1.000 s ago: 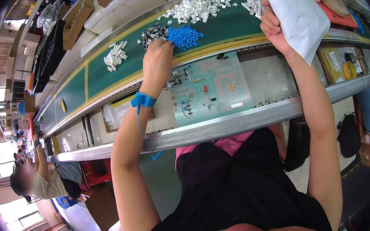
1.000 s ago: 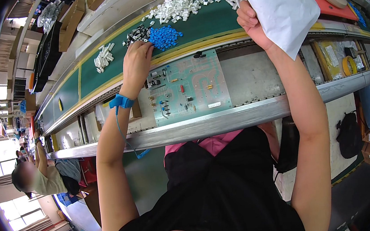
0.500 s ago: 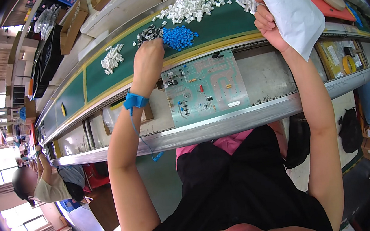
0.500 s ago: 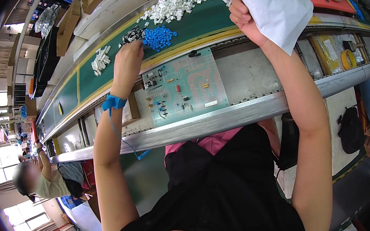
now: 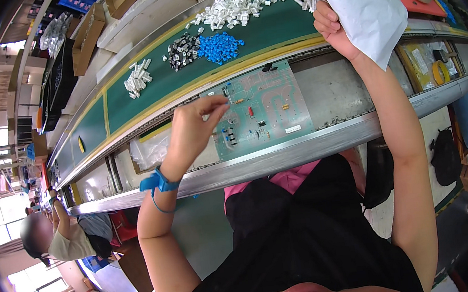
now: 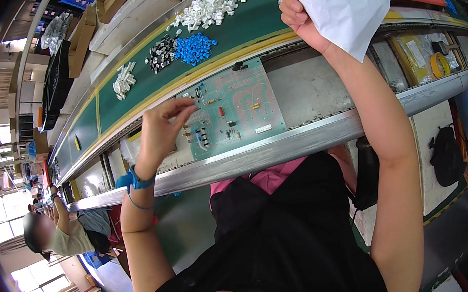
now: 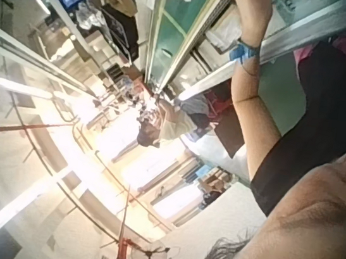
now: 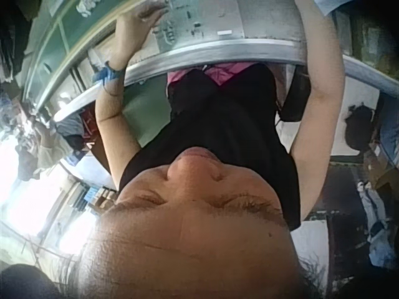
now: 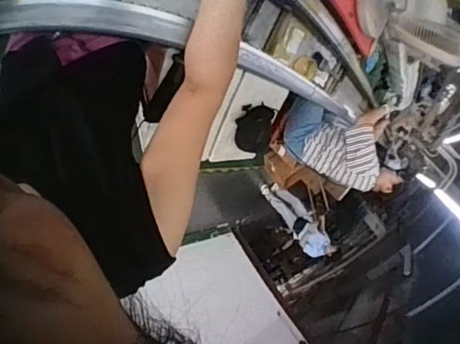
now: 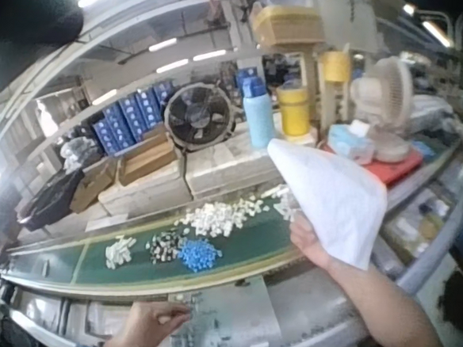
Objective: The person is manually inserting various small electronic components onto a printed circuit board while referencing a technical diagram.
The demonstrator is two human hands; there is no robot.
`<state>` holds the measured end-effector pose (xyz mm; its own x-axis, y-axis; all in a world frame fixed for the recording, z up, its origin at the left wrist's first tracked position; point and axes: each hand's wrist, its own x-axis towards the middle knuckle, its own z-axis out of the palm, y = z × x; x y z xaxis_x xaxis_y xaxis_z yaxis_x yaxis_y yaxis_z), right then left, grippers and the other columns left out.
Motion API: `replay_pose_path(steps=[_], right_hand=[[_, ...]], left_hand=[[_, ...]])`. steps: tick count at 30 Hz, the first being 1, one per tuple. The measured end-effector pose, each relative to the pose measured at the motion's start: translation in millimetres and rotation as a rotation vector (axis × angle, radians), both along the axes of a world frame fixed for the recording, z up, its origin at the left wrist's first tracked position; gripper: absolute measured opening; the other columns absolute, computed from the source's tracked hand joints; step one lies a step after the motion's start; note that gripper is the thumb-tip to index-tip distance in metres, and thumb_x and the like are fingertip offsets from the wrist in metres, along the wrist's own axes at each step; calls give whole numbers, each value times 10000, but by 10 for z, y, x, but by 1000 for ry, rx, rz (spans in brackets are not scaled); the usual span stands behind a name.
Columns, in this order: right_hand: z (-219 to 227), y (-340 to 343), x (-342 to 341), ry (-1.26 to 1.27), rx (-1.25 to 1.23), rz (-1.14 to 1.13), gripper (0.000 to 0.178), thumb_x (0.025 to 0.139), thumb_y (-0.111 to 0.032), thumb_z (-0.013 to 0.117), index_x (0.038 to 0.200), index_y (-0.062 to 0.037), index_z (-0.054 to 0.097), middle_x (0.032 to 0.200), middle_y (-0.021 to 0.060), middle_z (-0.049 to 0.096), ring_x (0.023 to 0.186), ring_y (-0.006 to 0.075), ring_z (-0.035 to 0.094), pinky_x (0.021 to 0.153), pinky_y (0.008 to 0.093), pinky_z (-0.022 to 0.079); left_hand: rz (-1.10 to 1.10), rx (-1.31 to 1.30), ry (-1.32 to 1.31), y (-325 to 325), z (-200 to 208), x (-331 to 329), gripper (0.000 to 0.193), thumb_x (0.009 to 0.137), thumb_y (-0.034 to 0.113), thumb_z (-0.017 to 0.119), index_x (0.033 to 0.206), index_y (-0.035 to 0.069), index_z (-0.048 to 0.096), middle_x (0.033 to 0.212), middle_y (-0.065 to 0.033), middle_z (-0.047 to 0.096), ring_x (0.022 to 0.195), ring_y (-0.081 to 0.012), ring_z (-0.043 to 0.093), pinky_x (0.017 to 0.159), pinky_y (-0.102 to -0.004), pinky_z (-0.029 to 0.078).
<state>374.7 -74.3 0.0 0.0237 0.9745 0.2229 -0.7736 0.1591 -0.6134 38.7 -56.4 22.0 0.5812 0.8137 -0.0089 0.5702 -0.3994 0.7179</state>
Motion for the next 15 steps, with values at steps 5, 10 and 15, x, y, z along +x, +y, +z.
replay_pose_path(steps=[5,10,15], right_hand=[[49,-11,-32,6,-4,12,366,915,-248,447,1085,72,501,601,12,384,514,91,302,502,211,277],[53,-21,-22,-8,-5,11,359,914,-246,451,1077,70,504,601,14,387,516,93,302,500,211,275],[39,-13,-21,22,-4,16,364,915,-245,448,1074,77,508,598,13,381,518,93,301,494,207,268]], left_hand=[[-135,211,82,-186,-37,-40,118,737,72,681,849,37,677,830,-97,594,814,-294,562,699,-385,462],[-242,391,241,-280,-97,-73,115,704,56,682,819,43,677,913,-87,542,929,-288,493,809,-372,417],[-262,442,250,-304,-95,-67,122,703,53,673,824,37,671,952,-94,533,960,-291,490,821,-383,412]])
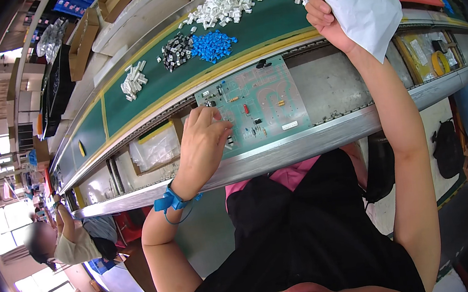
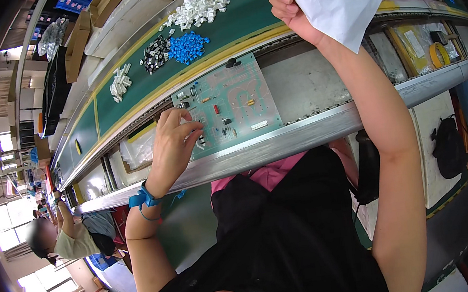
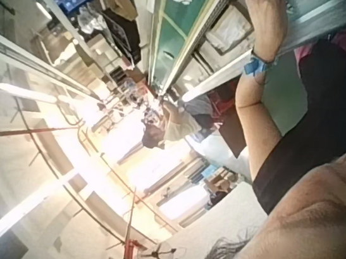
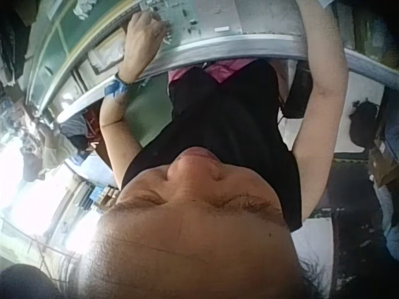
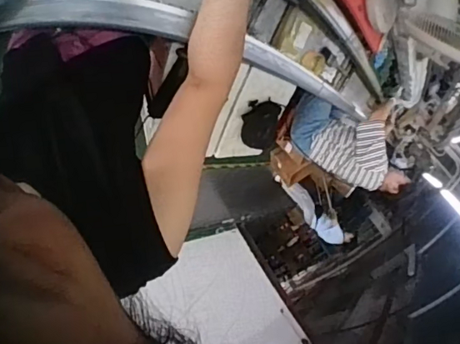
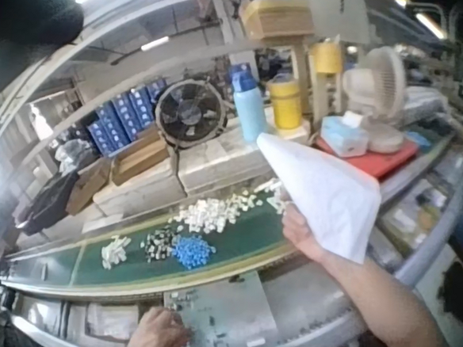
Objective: The person is manually inserting various small electronic components onto a printed circuit board while referencing a technical diagram.
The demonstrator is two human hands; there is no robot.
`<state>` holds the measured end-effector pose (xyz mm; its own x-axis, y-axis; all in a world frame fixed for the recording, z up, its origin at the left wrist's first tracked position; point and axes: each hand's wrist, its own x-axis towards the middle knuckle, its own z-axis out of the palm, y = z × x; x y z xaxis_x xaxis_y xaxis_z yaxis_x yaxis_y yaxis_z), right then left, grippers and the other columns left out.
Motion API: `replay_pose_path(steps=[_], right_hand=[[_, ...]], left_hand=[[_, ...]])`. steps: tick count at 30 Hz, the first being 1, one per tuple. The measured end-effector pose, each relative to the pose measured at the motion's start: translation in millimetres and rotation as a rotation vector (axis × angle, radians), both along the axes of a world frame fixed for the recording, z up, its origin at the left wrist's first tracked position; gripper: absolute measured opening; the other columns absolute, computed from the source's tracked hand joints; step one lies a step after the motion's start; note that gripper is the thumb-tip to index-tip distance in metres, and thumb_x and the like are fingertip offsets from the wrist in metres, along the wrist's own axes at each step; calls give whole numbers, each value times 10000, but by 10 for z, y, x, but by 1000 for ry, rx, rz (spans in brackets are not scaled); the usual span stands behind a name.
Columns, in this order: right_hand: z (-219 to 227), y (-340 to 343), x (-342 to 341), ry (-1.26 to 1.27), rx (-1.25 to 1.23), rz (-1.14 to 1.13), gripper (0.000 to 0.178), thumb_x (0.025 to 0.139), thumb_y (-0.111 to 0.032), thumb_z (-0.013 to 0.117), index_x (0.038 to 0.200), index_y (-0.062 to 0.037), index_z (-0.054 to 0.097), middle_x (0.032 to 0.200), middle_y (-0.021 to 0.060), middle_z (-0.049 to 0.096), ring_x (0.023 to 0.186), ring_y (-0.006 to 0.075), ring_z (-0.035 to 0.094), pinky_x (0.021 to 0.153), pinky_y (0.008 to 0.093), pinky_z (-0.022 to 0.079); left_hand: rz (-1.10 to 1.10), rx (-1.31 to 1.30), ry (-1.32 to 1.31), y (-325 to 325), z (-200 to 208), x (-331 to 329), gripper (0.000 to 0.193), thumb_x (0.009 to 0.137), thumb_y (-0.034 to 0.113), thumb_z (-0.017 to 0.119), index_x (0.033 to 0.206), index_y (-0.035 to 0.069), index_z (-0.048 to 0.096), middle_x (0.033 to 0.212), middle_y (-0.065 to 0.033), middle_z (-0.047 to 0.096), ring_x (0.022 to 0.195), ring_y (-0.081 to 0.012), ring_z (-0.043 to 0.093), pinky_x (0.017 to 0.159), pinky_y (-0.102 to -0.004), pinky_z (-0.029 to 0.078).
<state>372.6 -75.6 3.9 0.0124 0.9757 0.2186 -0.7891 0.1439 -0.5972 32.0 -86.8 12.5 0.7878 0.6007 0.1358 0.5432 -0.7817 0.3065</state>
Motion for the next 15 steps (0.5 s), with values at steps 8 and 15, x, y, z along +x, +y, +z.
replay_pose_path(steps=[8,15], right_hand=[[3,5,-5,-18,25,1,371,913,-248,448,1075,81,509,595,10,374,513,88,288,486,207,260],[-186,288,19,152,378,278,438,893,-351,457,1058,51,511,596,10,393,526,106,342,501,219,291]], left_hand=[[-62,125,103,-38,78,73,133,679,59,650,808,36,668,964,-107,542,1014,-291,492,830,-380,417],[-60,81,86,17,37,115,117,682,55,665,798,40,671,945,-102,545,1013,-289,490,845,-382,419]])
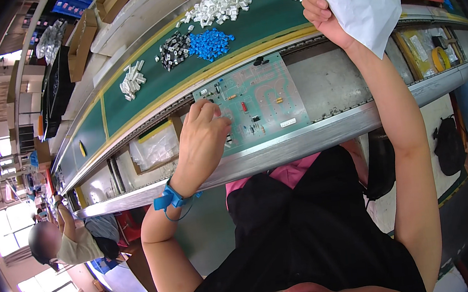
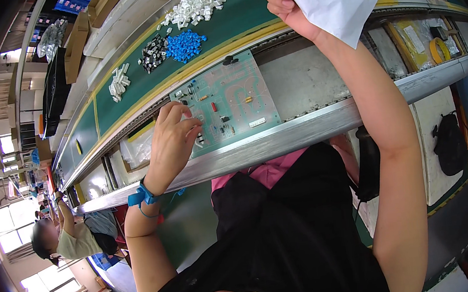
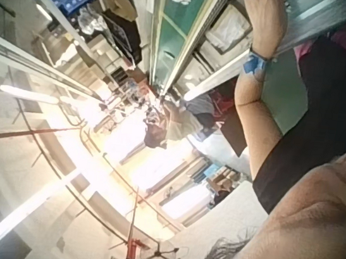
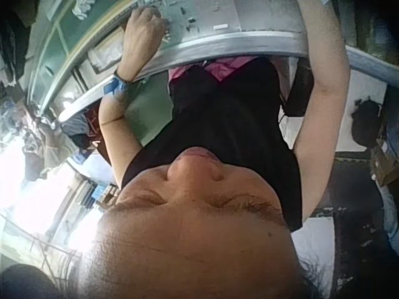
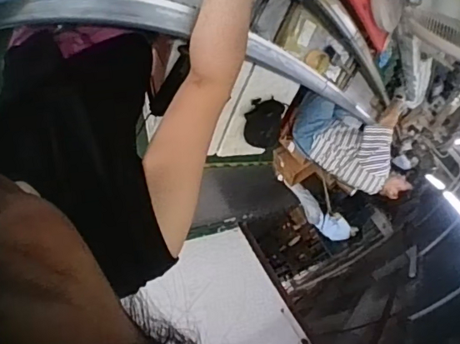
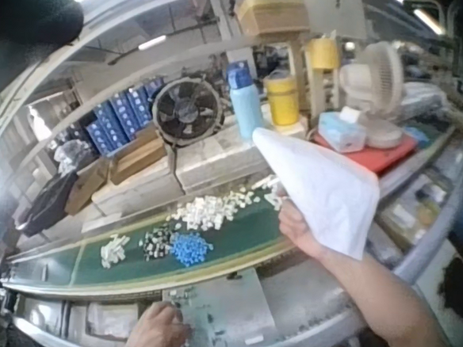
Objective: The person is manually inserting various small electronic components onto a printed circuit board while referencing a technical diagram.
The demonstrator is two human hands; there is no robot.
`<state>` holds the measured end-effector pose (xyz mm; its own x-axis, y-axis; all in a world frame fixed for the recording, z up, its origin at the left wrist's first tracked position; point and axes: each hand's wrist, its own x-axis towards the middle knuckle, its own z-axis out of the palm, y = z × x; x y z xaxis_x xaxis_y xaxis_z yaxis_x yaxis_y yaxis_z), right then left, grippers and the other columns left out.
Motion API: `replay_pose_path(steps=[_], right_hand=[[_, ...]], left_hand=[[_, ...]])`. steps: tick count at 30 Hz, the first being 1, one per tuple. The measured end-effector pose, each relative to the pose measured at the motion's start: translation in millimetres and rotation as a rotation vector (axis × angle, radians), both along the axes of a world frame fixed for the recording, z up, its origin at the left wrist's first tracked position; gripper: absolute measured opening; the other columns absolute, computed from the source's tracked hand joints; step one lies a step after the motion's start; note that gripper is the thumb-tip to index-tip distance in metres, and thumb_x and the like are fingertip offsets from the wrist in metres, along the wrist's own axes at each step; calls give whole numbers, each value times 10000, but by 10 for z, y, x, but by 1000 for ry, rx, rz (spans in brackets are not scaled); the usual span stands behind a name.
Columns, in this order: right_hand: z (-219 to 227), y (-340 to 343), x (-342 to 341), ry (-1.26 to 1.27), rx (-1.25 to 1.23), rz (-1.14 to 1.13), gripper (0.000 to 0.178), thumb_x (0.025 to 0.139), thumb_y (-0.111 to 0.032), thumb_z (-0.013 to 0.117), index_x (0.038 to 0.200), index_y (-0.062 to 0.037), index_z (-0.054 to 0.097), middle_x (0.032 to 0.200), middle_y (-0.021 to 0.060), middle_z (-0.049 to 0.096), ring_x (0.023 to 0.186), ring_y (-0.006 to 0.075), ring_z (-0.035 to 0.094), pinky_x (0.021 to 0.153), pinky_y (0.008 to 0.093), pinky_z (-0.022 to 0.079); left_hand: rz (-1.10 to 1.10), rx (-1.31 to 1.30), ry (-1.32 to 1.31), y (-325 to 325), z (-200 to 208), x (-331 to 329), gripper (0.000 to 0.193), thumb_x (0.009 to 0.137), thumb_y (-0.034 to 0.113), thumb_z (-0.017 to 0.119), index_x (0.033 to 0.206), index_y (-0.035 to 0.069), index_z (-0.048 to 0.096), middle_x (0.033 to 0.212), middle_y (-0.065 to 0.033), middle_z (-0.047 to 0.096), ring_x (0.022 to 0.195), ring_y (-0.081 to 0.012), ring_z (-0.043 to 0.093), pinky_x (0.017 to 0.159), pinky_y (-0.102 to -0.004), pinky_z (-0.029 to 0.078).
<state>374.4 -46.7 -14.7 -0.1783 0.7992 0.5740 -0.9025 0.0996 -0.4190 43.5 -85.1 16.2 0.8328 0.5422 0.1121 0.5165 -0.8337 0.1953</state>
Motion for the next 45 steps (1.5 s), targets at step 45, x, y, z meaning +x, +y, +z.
replay_pose_path(steps=[45], right_hand=[[142,-267,7,-167,-327,-271,360,914,-228,455,1110,68,508,593,6,374,518,89,302,502,216,271]], left_hand=[[46,355,-38,1198,-320,257,52,785,57,548,745,29,528,811,-100,584,821,-281,569,719,-374,479]])
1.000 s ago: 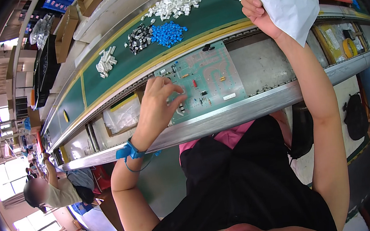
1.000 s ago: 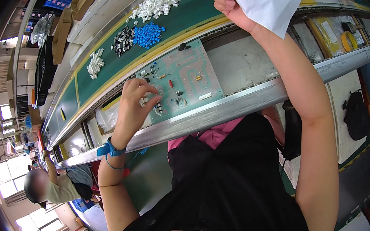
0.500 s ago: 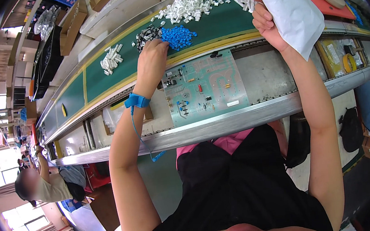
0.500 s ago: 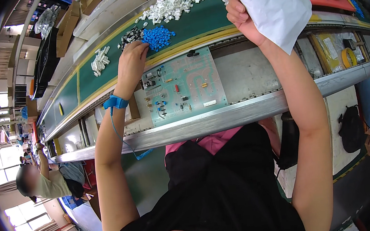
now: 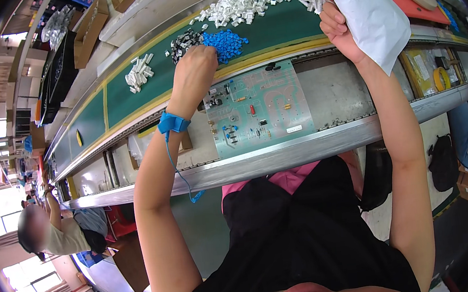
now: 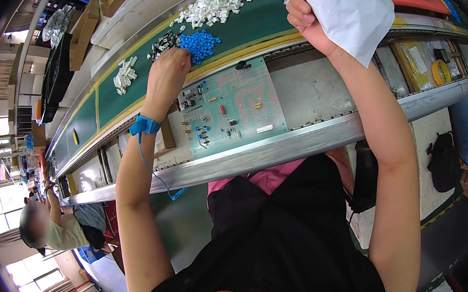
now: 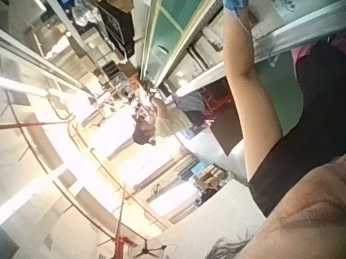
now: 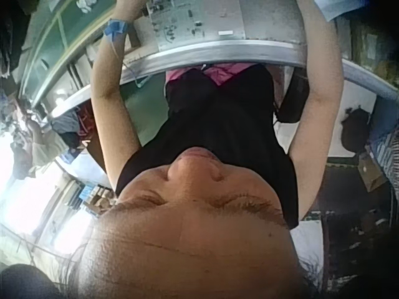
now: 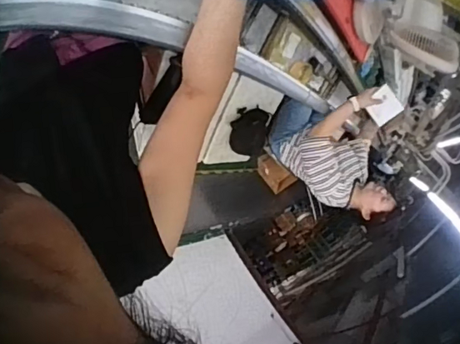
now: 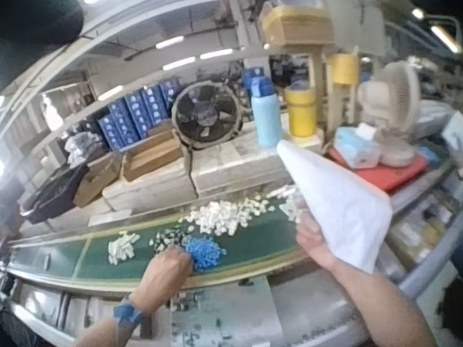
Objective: The person is manually inserting various small electronic components onto a printed circuit board while referencing a technical diagram.
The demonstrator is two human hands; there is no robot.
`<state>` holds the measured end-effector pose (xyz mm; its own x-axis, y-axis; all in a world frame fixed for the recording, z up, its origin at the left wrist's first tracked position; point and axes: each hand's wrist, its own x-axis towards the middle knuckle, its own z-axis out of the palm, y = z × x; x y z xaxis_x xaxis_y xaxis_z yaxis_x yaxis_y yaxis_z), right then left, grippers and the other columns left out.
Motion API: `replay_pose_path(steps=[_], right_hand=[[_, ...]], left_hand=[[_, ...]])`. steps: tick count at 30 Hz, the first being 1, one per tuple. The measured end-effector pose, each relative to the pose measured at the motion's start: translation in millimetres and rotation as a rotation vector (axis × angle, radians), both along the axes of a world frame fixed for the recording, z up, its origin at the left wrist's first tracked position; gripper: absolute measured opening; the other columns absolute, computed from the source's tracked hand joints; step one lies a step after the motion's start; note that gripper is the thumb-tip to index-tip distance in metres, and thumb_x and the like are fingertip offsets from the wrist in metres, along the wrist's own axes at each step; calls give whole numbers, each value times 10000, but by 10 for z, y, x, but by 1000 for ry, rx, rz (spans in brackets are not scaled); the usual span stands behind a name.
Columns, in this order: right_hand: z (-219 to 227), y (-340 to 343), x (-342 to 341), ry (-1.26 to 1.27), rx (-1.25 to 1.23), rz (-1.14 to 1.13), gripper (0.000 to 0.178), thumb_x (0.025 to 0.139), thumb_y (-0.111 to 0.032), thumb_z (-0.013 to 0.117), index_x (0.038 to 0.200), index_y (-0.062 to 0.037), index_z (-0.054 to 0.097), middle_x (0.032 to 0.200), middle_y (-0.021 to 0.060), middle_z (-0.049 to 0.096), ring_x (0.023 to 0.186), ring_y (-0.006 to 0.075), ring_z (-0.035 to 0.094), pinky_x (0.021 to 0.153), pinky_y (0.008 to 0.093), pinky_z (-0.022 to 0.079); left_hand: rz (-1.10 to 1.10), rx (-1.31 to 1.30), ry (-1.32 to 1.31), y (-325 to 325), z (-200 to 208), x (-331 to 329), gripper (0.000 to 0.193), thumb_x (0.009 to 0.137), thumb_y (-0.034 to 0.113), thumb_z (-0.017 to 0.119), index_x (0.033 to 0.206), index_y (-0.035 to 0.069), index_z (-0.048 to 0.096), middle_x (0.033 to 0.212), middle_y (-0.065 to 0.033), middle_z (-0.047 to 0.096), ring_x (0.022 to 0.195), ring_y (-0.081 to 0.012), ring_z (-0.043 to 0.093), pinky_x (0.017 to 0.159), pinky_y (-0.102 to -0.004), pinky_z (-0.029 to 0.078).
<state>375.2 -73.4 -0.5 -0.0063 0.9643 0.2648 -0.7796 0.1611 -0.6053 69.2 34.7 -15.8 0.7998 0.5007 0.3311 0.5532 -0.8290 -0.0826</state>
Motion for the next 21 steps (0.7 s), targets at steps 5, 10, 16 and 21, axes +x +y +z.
replay_pose_path(steps=[5,10,16,21], right_hand=[[24,-21,-10,-1,-22,-27,355,913,-226,455,1109,65,508,592,4,374,517,88,303,501,216,268],[19,-18,-9,-10,-43,-25,352,911,-223,456,1106,66,506,596,7,372,516,90,299,501,217,271],[45,-11,-29,20,-11,25,346,911,-209,454,1087,85,507,603,13,378,517,94,299,501,223,278],[-213,416,-71,335,677,534,465,877,-426,485,1025,14,518,589,5,419,536,124,407,519,241,333]], left_hand=[[134,-265,-341,-101,102,-60,110,805,68,590,891,2,609,765,-122,655,673,-258,642,625,-340,511],[178,-741,-568,-484,261,-207,152,836,62,624,971,-6,635,851,-100,689,754,-124,665,670,-242,508],[208,-893,-573,-1032,304,-405,106,817,33,639,919,6,649,865,-99,682,761,-163,663,671,-264,507],[0,-452,-239,-1267,319,-438,145,708,38,698,847,35,657,825,-86,600,836,-285,572,703,-360,475]])
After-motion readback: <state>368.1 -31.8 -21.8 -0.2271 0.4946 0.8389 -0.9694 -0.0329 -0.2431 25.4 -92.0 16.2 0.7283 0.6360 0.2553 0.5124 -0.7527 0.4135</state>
